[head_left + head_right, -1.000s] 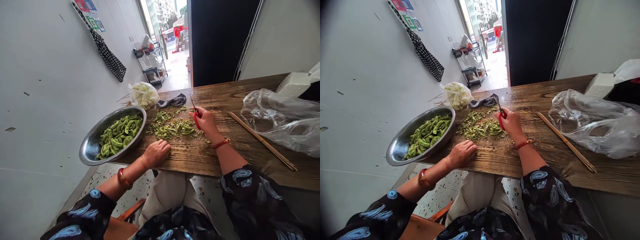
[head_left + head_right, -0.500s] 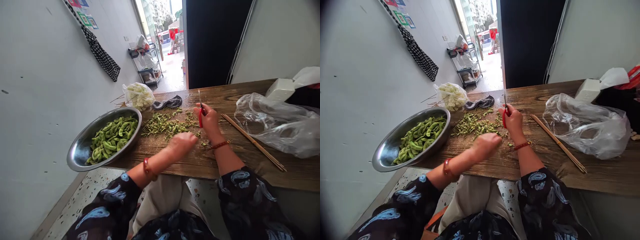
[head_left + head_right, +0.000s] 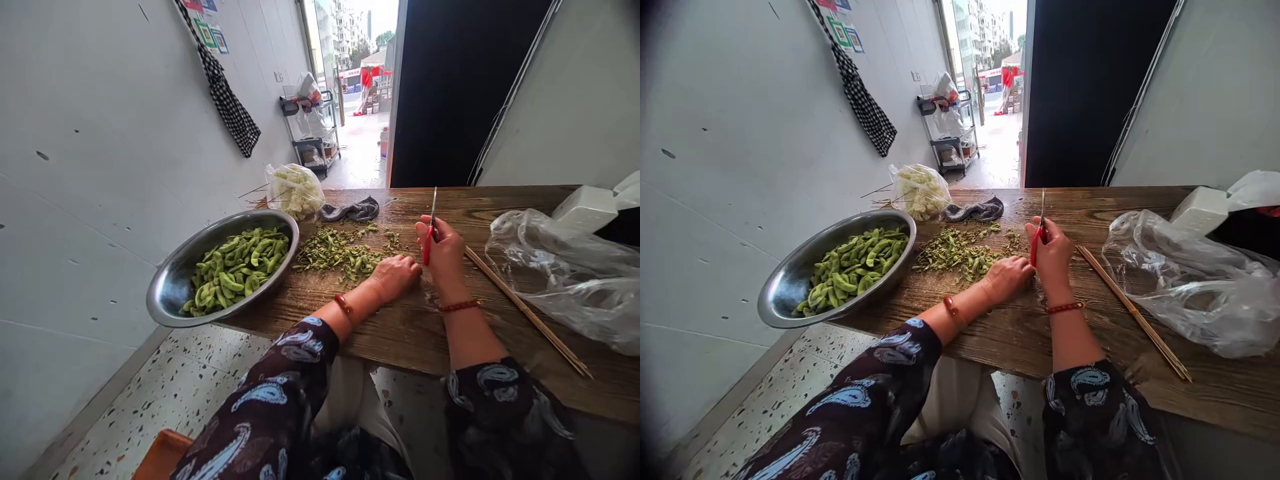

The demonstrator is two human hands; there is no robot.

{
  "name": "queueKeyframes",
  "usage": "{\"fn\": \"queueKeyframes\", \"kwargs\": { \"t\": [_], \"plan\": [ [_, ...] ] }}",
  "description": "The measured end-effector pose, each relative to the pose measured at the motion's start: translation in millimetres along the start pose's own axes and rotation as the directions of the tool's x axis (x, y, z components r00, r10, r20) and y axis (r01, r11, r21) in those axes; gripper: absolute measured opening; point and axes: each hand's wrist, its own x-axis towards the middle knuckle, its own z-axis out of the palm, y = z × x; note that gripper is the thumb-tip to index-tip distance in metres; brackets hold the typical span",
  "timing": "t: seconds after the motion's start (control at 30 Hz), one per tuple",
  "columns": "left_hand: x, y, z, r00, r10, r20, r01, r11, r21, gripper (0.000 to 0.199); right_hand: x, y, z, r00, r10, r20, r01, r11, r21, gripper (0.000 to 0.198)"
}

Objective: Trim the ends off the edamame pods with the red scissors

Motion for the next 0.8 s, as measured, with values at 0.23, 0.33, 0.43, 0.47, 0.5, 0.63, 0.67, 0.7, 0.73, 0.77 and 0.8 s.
{"fn": "queueKeyframes", "kwargs": {
  "t": [0.23,0.33,0.43,0.47,0.5,0.63,0.67,0.7,0.73,0.77,0.8],
  "plan": [
    [6,-12,-23,0.985,-0.159,-0.065,0.16,0.987,0.01,0.027,-3,-15,-2,0.995,0.077,-0.067,-0.073,0.995,0.068,0.052],
    [-30,11,-39,0.999,-0.016,-0.045,0.016,1.0,-0.003,0.022,-4,-17,-2,0.994,0.077,-0.073,-0.072,0.995,0.074,0.052],
    [-76,26,-43,0.985,0.113,0.129,-0.11,0.994,-0.029,0.017,-5,-21,0,0.995,0.072,-0.064,-0.068,0.995,0.069,0.052],
    [-89,25,-42,0.983,0.118,0.144,-0.115,0.993,-0.032,0.017,-6,-23,0,0.996,0.068,-0.063,-0.064,0.996,0.062,0.052],
    [-98,22,-40,0.984,0.107,0.145,-0.103,0.994,-0.033,0.016,-6,-25,1,0.996,0.063,-0.061,-0.06,0.997,0.053,0.051],
    [-102,-13,-26,0.993,-0.103,0.056,0.104,0.994,-0.023,0.018,-8,-31,1,0.998,0.043,-0.039,-0.041,0.998,0.037,0.051],
    [-95,-26,-22,0.989,-0.145,0.031,0.146,0.989,-0.023,0.019,-9,-32,1,0.999,0.041,-0.033,-0.04,0.999,0.037,0.051],
    [-87,-39,-18,0.985,-0.172,0.016,0.173,0.985,-0.02,0.02,-9,-32,2,0.999,0.039,-0.03,-0.038,0.999,0.038,0.051],
    [-78,-51,-14,0.978,-0.207,-0.001,0.207,0.978,-0.012,0.02,-9,-32,2,0.999,0.037,-0.026,-0.036,0.999,0.037,0.051],
    [-69,-62,-11,0.97,-0.244,-0.014,0.244,0.97,0.001,0.02,-9,-31,2,0.999,0.035,-0.021,-0.034,0.999,0.035,0.052],
    [-61,-72,-9,0.962,-0.274,-0.02,0.274,0.962,0.014,0.019,-8,-30,2,0.999,0.033,-0.018,-0.033,0.999,0.031,0.052]
  ]
}}
